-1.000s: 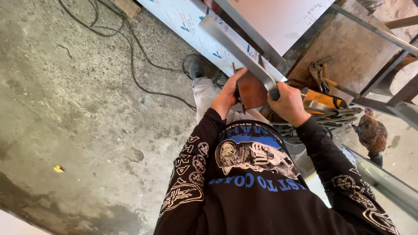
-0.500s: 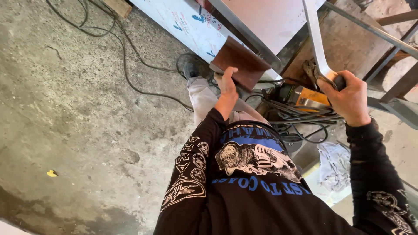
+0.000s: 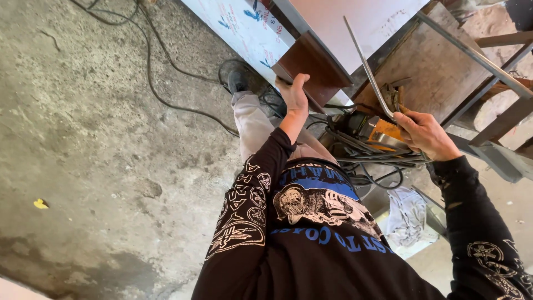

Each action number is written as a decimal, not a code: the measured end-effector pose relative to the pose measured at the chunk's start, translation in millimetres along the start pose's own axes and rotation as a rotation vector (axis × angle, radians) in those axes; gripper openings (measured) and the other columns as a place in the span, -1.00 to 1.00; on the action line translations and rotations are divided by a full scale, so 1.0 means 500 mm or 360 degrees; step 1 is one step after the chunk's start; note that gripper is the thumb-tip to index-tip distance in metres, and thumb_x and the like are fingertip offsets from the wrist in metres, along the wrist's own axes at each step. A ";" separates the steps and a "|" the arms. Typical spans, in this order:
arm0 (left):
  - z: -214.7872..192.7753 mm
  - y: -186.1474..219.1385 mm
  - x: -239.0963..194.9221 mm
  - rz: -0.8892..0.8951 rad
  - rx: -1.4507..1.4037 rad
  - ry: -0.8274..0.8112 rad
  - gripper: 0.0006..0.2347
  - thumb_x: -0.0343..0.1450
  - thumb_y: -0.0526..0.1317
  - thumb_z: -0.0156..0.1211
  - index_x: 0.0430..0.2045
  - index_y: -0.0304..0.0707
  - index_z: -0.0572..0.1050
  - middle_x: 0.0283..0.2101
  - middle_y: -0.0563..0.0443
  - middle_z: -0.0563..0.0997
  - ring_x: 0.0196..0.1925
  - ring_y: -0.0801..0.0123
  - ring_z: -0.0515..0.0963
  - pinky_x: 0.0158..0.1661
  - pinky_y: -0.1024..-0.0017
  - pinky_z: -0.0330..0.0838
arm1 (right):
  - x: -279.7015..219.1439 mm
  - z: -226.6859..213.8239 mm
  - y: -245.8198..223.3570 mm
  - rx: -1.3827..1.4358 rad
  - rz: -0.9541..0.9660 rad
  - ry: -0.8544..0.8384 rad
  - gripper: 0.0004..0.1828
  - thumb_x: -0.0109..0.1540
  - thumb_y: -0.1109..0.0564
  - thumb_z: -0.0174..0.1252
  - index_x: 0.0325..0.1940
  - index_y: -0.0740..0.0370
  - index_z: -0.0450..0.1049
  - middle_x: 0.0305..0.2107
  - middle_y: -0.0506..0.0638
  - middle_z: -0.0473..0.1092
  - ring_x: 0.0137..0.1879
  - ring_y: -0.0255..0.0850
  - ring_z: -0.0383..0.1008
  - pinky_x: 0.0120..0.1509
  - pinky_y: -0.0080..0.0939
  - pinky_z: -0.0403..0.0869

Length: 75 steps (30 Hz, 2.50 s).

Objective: The person holds a small wooden block against the edge of a metal sheet on the workbench and uses a flat file by hand to file and smooth the metal edge, repositioning the block and the sheet as they work along the edge.

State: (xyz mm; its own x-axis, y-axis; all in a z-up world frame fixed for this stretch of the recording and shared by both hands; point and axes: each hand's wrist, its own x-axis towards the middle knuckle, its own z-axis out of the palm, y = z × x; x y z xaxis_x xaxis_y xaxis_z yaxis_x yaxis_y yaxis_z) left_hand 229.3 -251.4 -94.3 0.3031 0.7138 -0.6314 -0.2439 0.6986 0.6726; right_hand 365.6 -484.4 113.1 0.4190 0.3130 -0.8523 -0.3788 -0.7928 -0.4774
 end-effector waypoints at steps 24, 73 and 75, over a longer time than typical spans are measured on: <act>0.006 -0.006 0.002 0.0235 -0.0013 0.0109 -0.26 0.19 -0.30 0.34 0.25 -0.58 0.10 0.01 -0.18 0.42 0.00 0.14 0.40 0.09 0.27 0.32 | 0.017 -0.048 0.019 -0.0370 0.0110 0.0037 -0.51 0.39 -0.18 0.00 -0.47 0.19 0.31 -0.69 -0.19 0.08 -0.64 -0.36 0.04 -0.59 -0.22 0.05; 0.002 0.116 0.059 0.0227 0.0064 0.0325 -0.25 0.15 -0.28 0.40 0.22 -0.62 0.14 0.06 -0.25 0.42 0.02 0.11 0.41 0.09 0.31 0.35 | 0.020 0.081 -0.151 -0.0656 0.0000 0.0090 -0.48 0.43 -0.20 0.04 -0.40 0.26 0.36 -0.69 -0.09 0.23 -0.62 -0.29 0.20 -0.57 -0.21 0.18; 0.044 0.171 0.046 0.0273 0.0233 0.0169 -0.23 0.17 -0.28 0.39 0.26 -0.55 0.10 0.09 -0.26 0.39 0.03 0.12 0.38 0.08 0.33 0.30 | 0.017 0.040 -0.160 -0.0184 -0.0325 0.0289 -0.56 0.43 -0.15 0.03 -0.35 0.23 0.36 -0.66 -0.18 0.20 -0.60 -0.41 0.18 -0.57 -0.32 0.15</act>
State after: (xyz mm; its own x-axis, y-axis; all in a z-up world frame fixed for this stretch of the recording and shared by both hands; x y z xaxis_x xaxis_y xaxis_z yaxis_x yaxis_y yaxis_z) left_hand 235.8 -176.3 -43.0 0.1686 0.8279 -0.5349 -0.1448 0.5576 0.8174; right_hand 382.9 -407.8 139.5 0.6216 0.3818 -0.6840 -0.1792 -0.7807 -0.5987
